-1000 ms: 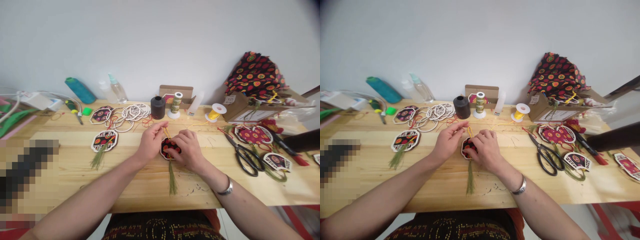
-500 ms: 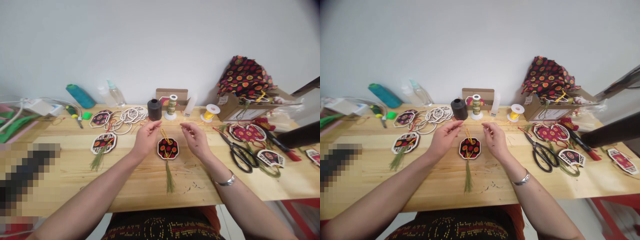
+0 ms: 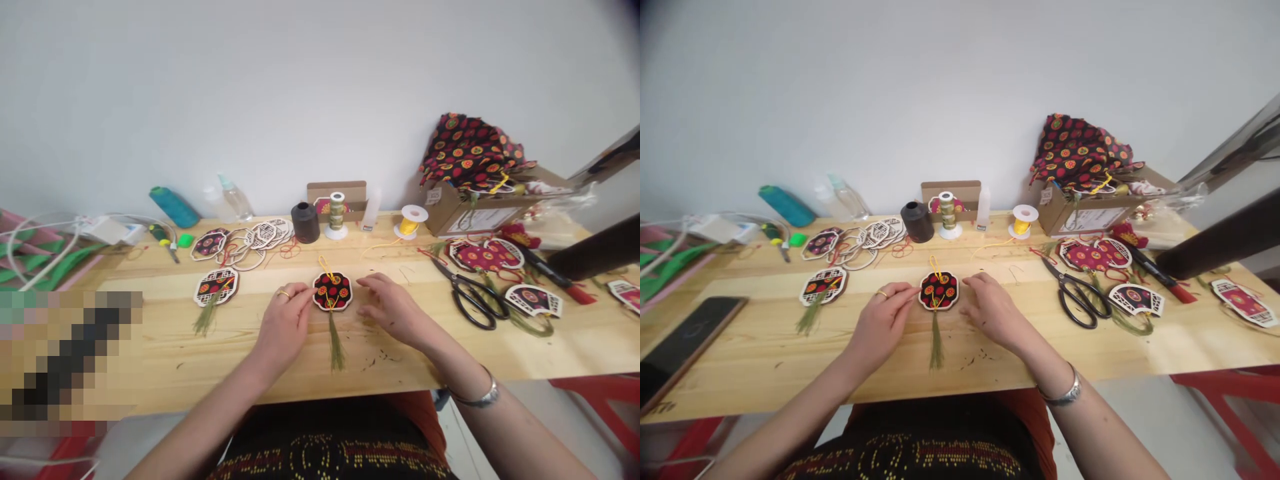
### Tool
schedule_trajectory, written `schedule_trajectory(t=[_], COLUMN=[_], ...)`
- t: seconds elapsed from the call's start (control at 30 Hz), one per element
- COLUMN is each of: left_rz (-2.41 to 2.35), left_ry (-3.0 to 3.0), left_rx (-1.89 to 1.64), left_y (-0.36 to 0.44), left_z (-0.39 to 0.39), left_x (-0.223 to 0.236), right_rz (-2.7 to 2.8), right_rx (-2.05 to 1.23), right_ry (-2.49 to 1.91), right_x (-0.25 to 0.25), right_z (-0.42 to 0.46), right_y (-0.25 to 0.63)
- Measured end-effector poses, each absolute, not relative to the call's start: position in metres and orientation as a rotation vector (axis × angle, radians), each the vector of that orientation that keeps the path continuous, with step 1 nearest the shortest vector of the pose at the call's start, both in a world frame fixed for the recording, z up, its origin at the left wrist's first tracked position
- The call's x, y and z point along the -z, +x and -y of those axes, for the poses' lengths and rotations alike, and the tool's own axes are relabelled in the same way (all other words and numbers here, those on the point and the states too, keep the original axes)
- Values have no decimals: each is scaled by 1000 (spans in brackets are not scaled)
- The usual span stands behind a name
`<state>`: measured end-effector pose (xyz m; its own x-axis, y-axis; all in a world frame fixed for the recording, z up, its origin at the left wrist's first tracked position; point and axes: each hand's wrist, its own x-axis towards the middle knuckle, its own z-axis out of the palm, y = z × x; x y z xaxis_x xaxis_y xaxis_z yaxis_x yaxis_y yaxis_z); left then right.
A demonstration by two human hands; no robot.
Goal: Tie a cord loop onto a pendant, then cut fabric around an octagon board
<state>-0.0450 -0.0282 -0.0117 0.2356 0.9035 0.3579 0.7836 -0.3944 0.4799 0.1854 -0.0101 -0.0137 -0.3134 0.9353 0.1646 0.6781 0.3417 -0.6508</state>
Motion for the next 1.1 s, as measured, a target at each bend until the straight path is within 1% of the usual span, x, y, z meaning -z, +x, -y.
schedule_trajectory(t=[0.13,0.37,0.5,0.7,0.87,1.0,1.1], left_rz=[-1586,-1574,-1604,-1557,-1535,-1547,-1514], left_ry=[2338,2350,2233,2054,2003,2044,2151], left_rx=[-842,-866,-864,-660,-631,-543,-438], left_y=[-43,-28,-32,-49,-46,-42,-38], left_z=[30,36,38,28,27,25,19], left_x=[16,12,12,7,5,3,0], right_rz=[2083,2068,2041,2126,2103,2097,2137], right_rx=[-656,-671,-738,-799,-829,-917,-905], right_ry=[-1381,-1391,-1452,-1468,-1415,-1460,-1431], right_x=[20,0,0,5,4,6,8], right_z=[14,4,1,-6,-9,-8,-9], right_y=[185,178,179,179,171,169,169])
